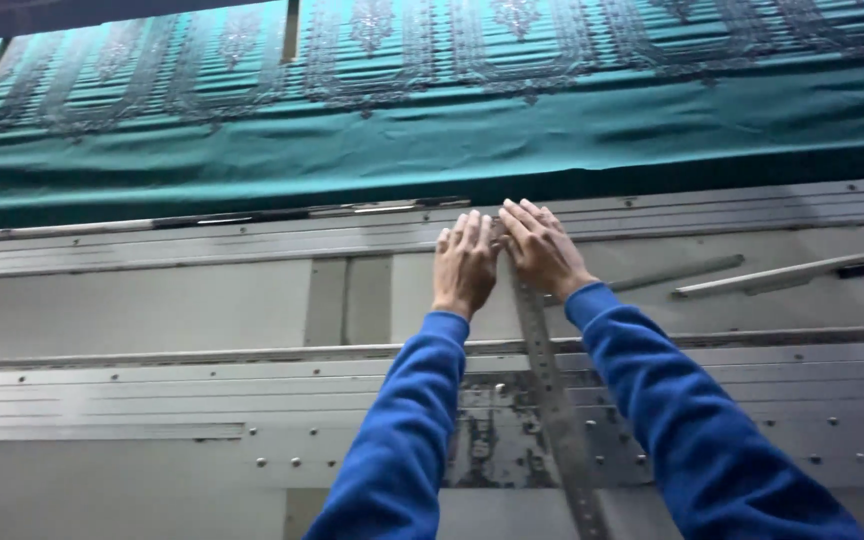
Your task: The person rolls a large piece of green patterned fabric onto a metal bar attached to a machine. They use both hands to guide the fabric and the bar, ensuring it winds evenly along the length of the machine.
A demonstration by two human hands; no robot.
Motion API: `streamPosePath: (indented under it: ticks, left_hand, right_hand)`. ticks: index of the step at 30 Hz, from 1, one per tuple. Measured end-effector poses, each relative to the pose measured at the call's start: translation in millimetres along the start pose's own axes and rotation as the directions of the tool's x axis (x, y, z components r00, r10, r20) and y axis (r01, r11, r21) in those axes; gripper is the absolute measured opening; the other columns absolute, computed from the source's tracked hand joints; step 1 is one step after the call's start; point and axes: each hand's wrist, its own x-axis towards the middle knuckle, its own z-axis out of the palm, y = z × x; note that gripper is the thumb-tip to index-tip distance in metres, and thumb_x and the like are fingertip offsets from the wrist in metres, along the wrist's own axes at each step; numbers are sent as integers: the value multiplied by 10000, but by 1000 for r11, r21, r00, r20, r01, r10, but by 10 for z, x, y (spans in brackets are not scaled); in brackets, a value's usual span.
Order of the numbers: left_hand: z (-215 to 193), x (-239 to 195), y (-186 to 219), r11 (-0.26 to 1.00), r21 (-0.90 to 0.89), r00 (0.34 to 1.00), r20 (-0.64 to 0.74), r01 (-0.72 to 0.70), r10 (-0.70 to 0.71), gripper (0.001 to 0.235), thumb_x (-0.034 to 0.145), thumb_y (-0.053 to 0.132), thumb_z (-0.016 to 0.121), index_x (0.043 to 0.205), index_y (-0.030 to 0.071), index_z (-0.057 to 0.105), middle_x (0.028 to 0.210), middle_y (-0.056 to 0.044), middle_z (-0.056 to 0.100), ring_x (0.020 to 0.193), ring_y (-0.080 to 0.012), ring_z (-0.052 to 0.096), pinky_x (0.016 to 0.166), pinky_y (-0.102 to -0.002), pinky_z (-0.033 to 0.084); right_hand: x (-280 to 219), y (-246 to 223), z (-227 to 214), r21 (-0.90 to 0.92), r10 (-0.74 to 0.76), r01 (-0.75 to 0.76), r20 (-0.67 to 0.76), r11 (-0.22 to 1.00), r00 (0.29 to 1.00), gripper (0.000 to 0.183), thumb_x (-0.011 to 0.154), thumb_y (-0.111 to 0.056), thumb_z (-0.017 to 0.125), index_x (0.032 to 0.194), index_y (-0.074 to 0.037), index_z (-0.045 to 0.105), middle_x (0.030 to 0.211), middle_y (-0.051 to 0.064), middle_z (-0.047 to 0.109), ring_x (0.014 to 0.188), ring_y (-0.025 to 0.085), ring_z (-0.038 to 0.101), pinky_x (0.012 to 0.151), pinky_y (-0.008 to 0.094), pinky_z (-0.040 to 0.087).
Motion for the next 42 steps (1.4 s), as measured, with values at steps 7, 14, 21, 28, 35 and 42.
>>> streamPosePath:
  ticks: [7, 14, 21, 28, 35, 42]
  left_hand:
    - [-10, -126, -1236, 994, 64, 976, 192, 94, -105, 604, 1108, 434, 334, 1613, 103, 306, 1677, -134, 301, 1557, -280, 263, 1266, -529, 199]
    - [12, -42, -2235, 993, 85, 996, 57, -77, 72, 528, 1081, 364, 461, 1574, 188, 401, 1598, -47, 421, 1504, -238, 358, 1253, -487, 286]
    - [393, 558, -2990, 978, -207, 998, 57, 12, 0, 414, 927, 623, 605, 1148, 279, 668, 1122, 55, 535, 1172, -216, 568, 1019, -404, 514]
    - [349, 478, -2994, 973, -214, 996, -19, -89, 87, 370, 981, 622, 514, 1075, 288, 641, 1068, 29, 543, 1082, -267, 560, 964, -426, 510]
    - [417, 536, -2985, 987, -139, 994, -84, -85, 74, 353, 984, 617, 514, 1064, 293, 628, 1036, 22, 546, 1043, -262, 554, 921, -405, 509]
    - [303, 514, -2920, 989, -136, 996, -73, -64, 54, 332, 1016, 565, 505, 1021, 258, 633, 1031, 7, 561, 1056, -254, 559, 935, -393, 503]
  right_hand:
    - [568, -781, 470, -67, 87, -79, 122, 995, 989, 653, 1098, -494, 399, 1619, -104, 361, 1697, 113, 329, 1571, 289, 278, 1301, 506, 182]
    - [1297, -1040, 1231, 72, 46, -39, -95, 997, 994, 589, 1016, -578, 573, 1390, -127, 632, 1365, 73, 569, 1335, 265, 518, 1191, 435, 391]
    - [1677, -1102, 1113, 69, 249, -246, -29, 967, 968, 399, 828, -626, 769, 1022, -288, 683, 1041, -86, 584, 1143, 194, 570, 1055, 418, 475]
    - [1578, -1169, 1152, 42, 186, -183, -72, 982, 980, 490, 904, -689, 688, 990, -208, 662, 1010, 11, 600, 1098, 267, 556, 1041, 444, 467]
    - [1644, -1109, 1203, 29, 109, -106, -131, 994, 985, 538, 943, -705, 617, 1010, -173, 652, 1008, 50, 621, 1088, 283, 559, 1016, 438, 477]
    - [1665, -1060, 1250, 32, 102, -98, -133, 995, 986, 514, 968, -691, 596, 1010, -182, 652, 1006, 37, 616, 1089, 261, 555, 1012, 418, 478]
